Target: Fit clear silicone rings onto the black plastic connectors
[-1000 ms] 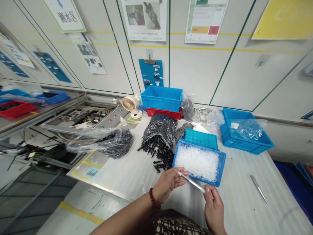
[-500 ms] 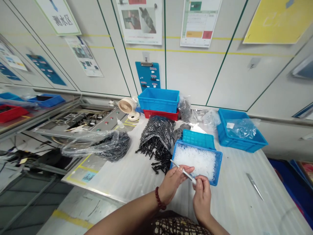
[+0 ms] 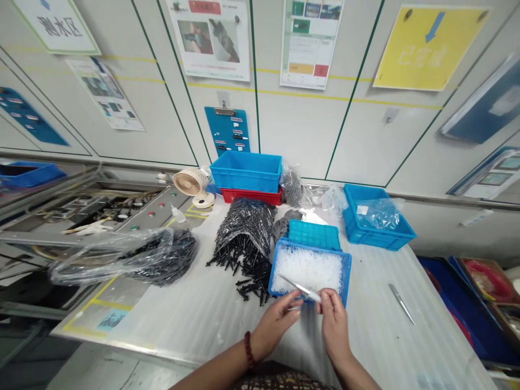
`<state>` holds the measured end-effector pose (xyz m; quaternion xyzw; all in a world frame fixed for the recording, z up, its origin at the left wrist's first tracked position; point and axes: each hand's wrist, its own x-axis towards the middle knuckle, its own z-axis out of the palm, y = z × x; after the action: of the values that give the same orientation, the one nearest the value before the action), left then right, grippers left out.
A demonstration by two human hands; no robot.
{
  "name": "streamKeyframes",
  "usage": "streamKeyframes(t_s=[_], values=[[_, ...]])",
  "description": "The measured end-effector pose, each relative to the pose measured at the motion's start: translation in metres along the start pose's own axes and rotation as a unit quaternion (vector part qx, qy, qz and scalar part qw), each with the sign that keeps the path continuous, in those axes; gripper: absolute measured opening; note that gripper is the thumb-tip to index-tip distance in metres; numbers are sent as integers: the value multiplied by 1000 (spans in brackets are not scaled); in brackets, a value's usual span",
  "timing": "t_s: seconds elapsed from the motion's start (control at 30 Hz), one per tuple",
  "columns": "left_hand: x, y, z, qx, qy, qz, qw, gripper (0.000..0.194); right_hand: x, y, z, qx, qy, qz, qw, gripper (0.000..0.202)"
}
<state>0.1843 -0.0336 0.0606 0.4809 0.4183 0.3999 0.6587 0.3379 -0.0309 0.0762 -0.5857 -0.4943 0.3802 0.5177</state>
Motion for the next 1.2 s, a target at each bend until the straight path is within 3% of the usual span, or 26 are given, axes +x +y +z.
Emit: streamKeyframes(t_s=[0.13,0.3,0.5,0.8,1.2], values=[[-17,-1,-27,-42,117,-72,990,56,19,8,-49,-107,103,17,989,33],[-35,-1,-49,-69,203,-84,973,49,27,13,-85,-151,112,33,982,32],[-44,-14,-54,-87,222,-88,967,46,28,13,-81,-175,66,19,982,34],[-49,-2,-49,-72,235,-89,965,41,40,5,-76,-189,37,-14,981,39],[-49,-8,-48,-78,215,-87,970,36,47,1,-73,-195,-5,-5,981,37]])
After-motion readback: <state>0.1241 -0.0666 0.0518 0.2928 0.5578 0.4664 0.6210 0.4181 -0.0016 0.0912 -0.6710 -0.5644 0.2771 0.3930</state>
